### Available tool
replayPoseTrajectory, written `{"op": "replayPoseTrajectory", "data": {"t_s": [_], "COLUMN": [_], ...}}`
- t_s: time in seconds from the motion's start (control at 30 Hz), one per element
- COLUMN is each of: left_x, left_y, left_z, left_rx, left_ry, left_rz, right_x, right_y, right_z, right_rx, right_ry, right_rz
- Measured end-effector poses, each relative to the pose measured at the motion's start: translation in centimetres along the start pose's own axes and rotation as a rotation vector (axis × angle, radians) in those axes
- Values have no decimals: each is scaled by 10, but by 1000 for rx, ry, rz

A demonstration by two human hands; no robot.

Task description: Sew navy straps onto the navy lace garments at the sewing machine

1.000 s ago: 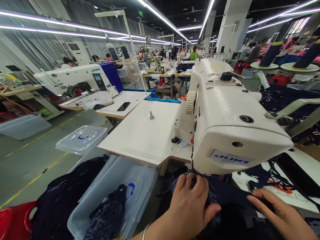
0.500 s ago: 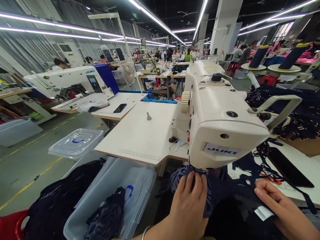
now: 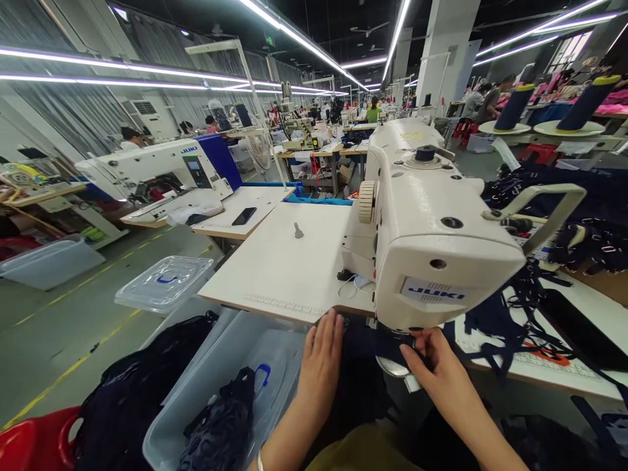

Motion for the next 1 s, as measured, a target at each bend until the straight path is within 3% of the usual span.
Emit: {"op": "replayPoseTrajectory", "data": {"t_s": [0.1, 0.2, 0.33, 0.67, 1.0], "left_x": [4, 10, 16, 17, 15], "left_y": [-13, -28, -36, -35, -35], "left_z": [-51, -71, -73, -69, -67], "left_rx": [-111, -215, -292, -230, -237], "left_ry": [350, 486, 486, 385, 338], "left_rz": [-8, 36, 69, 15, 0], "right_x": [1, -3, -7, 2, 4], "right_y": [-3, -10, -16, -18, -11], "right_z": [8, 11, 7, 5, 19], "right_rx": [-84, -93, -76, -186, -141], "right_ry": [-41, -94, -99, -153, -216], "right_rz": [57, 134, 180, 42, 125]}}
Point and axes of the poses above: each hand's wrist, its own x-axis towards the middle knuckle, its own y-axis out of the palm, z = x × y, the point moved 10 cm from there along x, towards the middle knuckle, and after that the axes turned 9 degrees about -x, right-handed, at the moved point
